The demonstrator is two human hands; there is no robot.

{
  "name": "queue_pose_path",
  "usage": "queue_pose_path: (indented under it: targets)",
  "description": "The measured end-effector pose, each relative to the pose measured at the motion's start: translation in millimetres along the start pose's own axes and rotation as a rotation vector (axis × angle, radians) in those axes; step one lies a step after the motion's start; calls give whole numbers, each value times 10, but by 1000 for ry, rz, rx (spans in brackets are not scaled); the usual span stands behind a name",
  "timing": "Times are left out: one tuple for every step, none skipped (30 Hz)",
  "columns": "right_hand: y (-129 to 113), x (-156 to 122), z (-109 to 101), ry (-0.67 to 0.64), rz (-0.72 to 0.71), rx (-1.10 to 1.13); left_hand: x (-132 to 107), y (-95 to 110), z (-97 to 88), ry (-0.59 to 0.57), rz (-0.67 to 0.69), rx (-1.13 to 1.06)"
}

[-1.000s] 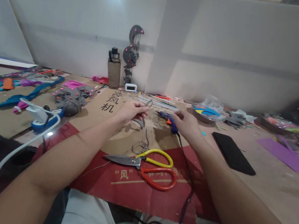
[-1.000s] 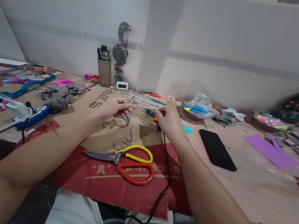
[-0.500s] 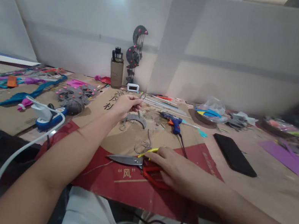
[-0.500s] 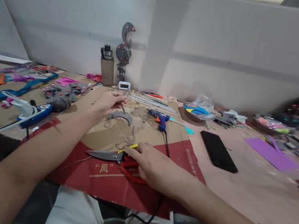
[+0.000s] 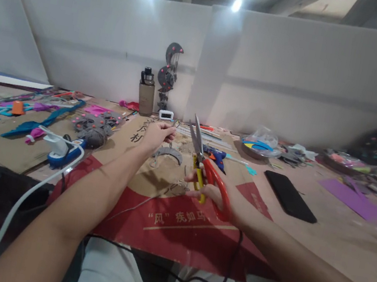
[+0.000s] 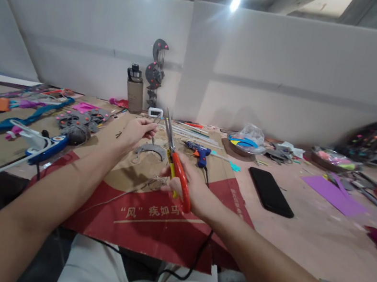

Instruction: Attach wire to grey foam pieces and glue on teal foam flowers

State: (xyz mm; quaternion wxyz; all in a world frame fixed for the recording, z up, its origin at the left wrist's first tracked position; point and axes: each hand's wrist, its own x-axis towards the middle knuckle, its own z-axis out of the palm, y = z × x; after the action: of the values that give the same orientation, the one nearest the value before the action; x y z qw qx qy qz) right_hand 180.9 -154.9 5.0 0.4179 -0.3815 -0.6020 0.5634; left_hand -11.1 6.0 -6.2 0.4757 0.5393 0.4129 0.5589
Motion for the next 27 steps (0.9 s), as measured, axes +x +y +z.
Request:
queue_pose_path:
  targets:
    - [-5, 36, 28, -3, 47, 68, -6, 4, 7, 7, 19, 24]
    - [-7, 70, 53, -2, 91, 114, -13, 9, 15, 14, 37, 48]
    - [-6, 102, 73, 7, 125, 132, -21, 15, 22, 19, 54, 69]
    - [-3, 130, 89, 20, 147, 128, -31, 21, 29, 23, 72, 86]
    - [0, 155, 104, 30, 157, 121, -43, 27, 38, 27, 90, 99]
    - [3, 176, 117, 38, 156, 130, -56, 33, 47, 29, 106, 107]
    - [4, 193, 130, 40, 158, 153, -70, 39, 57, 31, 119, 110]
    - [4, 207, 144, 35, 163, 183, -84, 46, 68, 30, 126, 112]
    - [2, 219, 159, 28, 169, 211, -100, 53, 80, 27, 133, 115]
    - [0, 230, 173, 27, 173, 233, -115, 61, 91, 24, 139, 119]
    - [-2, 241, 186, 31, 172, 249, -129, 67, 103, 18, 145, 126]
    - [-3, 252, 196, 37, 167, 259, -143, 74, 114, 9, 152, 135]
    - [-4, 263, 203, 45, 157, 268, -156, 78, 123, 0, 161, 145]
    - [-4, 276, 205, 55, 145, 275, -167, 82, 132, -11, 169, 154]
    - [-2, 290, 202, 63, 140, 281, -178, 85, 139, -20, 177, 160]
    - [-1, 303, 197, 68, 139, 284, -187, 86, 145, -28, 183, 164]
    - [2, 316, 189, 70, 139, 287, -196, 86, 149, -31, 187, 165]
    - [4, 328, 179, 71, 138, 290, -203, 86, 154, -31, 190, 164]
    - [6, 337, 169, 72, 135, 294, -209, 85, 157, -31, 192, 164]
    - [8, 343, 160, 72, 133, 293, -213, 82, 159, -31, 193, 163]
    - [9, 347, 152, 73, 131, 286, -216, 78, 161, -34, 194, 163]
    - [9, 349, 145, 77, 130, 272, -216, 74, 162, -39, 197, 165]
    - [7, 350, 140, 82, 130, 254, -216, 68, 162, -45, 203, 167]
    - [4, 349, 136, 86, 130, 235, -214, 62, 161, -52, 209, 170]
    - [-1, 348, 134, 87, 129, 220, -211, 56, 161, -57, 214, 174]
    - [-8, 346, 134, 89, 126, 213, -208, 50, 160, -59, 219, 177]
    - [-17, 344, 134, 92, 123, 216, -205, 46, 160, -59, 222, 180]
